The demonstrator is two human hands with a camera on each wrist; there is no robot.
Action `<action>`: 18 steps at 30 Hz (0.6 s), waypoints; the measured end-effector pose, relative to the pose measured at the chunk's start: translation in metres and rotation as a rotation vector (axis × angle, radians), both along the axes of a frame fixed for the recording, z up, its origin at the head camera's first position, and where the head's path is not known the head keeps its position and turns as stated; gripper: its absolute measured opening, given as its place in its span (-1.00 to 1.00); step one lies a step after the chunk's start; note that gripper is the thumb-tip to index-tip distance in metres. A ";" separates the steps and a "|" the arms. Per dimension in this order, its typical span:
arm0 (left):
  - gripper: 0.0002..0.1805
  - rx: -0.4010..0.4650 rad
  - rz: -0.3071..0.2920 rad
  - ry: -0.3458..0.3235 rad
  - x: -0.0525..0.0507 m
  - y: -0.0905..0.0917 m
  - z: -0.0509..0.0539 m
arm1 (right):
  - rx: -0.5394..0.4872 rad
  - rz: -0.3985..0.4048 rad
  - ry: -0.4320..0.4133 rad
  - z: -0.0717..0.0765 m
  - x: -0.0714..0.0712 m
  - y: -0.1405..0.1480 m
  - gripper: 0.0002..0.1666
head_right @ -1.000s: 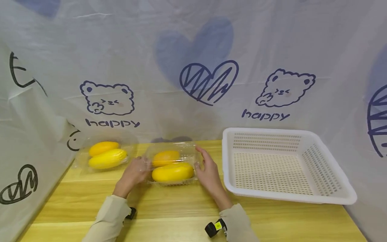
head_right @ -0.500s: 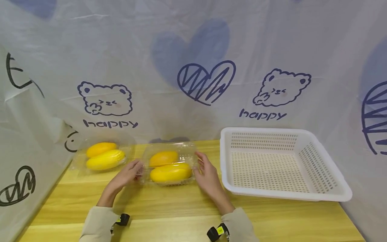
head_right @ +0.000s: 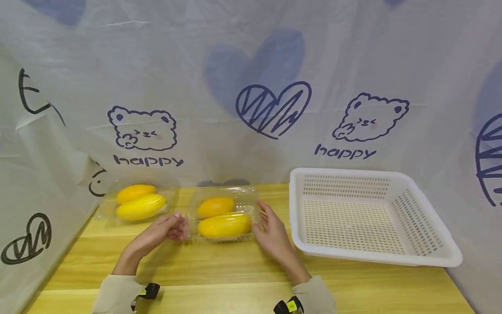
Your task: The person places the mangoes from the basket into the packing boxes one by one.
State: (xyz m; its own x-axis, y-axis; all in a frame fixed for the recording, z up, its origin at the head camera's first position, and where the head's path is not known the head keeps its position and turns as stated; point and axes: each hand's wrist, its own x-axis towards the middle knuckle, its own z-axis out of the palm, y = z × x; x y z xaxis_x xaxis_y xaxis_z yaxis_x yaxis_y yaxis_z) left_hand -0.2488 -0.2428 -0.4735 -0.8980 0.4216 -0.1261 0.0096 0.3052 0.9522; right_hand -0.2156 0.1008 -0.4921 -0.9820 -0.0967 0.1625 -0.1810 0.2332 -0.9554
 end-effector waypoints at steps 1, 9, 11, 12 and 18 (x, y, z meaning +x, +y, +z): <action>-0.41 0.009 -0.020 -0.006 0.000 -0.002 -0.001 | -0.003 0.001 0.001 0.000 0.000 0.000 -0.24; -0.58 0.043 -0.120 -0.073 0.004 -0.015 -0.006 | 0.004 0.026 -0.002 -0.001 0.001 0.000 -0.23; -0.59 0.039 -0.125 -0.083 0.005 -0.016 -0.004 | 0.012 0.030 -0.009 0.003 0.003 -0.001 -0.23; -0.60 0.037 -0.130 -0.088 0.006 -0.017 -0.003 | 0.016 0.034 -0.015 0.004 0.004 -0.001 -0.23; -0.61 0.025 -0.173 -0.112 0.005 -0.018 0.000 | 0.068 0.056 -0.028 0.011 0.010 0.000 -0.20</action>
State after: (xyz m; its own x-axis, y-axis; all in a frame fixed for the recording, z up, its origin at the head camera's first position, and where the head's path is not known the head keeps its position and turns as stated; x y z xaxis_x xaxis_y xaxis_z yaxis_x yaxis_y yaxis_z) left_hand -0.2437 -0.2608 -0.4733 -0.7931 0.5723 -0.2085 -0.0462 0.2848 0.9575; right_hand -0.2054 0.1004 -0.4816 -0.9787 -0.1618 0.1265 -0.1695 0.2884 -0.9424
